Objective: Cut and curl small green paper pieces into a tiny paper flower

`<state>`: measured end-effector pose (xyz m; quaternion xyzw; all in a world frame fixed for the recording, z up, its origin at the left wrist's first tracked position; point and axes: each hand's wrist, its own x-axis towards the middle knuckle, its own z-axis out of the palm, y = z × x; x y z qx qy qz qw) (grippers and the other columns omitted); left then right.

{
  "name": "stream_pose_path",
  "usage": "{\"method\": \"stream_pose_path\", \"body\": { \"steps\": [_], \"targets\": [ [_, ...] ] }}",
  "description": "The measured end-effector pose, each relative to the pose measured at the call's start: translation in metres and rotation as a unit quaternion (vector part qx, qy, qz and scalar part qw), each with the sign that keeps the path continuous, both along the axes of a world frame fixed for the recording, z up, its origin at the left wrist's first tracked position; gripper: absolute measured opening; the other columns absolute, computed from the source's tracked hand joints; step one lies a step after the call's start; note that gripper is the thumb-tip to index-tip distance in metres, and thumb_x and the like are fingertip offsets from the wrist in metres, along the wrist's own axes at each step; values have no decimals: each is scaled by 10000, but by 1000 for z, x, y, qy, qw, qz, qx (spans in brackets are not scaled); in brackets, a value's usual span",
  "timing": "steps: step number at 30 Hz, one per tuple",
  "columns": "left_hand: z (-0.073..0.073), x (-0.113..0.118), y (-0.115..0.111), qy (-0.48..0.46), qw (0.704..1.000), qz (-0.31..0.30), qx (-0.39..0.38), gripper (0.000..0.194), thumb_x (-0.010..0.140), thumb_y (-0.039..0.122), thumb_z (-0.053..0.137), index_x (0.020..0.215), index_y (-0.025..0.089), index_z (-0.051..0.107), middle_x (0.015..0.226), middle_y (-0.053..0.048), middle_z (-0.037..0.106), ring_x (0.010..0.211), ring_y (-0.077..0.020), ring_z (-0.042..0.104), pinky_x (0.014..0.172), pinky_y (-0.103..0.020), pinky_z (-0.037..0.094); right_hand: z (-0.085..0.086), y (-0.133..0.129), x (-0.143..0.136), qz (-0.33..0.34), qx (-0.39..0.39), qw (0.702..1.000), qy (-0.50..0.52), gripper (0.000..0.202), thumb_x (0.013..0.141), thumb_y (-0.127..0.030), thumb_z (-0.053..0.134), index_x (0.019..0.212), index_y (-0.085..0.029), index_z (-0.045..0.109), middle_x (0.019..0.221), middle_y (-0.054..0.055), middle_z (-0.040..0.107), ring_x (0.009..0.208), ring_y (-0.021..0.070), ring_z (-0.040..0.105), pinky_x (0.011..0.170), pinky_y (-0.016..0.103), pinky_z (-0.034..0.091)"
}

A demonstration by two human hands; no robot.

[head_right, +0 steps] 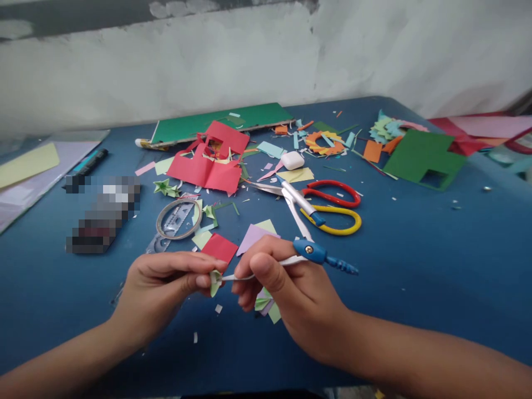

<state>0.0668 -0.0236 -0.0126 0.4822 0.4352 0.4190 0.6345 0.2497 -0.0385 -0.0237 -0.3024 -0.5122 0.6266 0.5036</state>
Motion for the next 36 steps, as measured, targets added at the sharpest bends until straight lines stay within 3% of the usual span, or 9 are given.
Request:
{"method": "stream_pose_path", "body": {
  "steps": [4,18,26,36],
  "targets": [
    [1,1,1,-15,1000,-7,-8,298,673,8,723,700,299,782,700,48,771,571,-82,687,546,-83,558,0,-1,0,9,2,1000,3,266,930,-415,458,853,-234,636,732,10,587,651,118,605,558,233,529],
    [1,2,2,-16,1000,-19,3,317,672,-15,707,713,291,782,722,44,775,610,-88,694,572,-89,566,0,0,-2,10,-26,999,37,269,914,-427,489,839,-229,655,713,11,603,636,111,611,544,215,528],
    [2,0,0,-47,996,-47,-57,213,708,69,729,744,272,786,719,32,775,524,-59,650,553,-95,562,2,0,-2,-8,-45,999,15,300,890,-468,509,800,-213,638,696,8,606,603,114,608,542,232,523],
    [-1,-1,1,-59,993,-37,-97,120,697,143,759,728,255,786,736,10,777,591,-92,672,527,-109,571,1,0,0,6,-21,1000,-9,275,924,-437,463,831,-231,619,731,-4,584,642,103,602,567,218,519]
  ]
}}
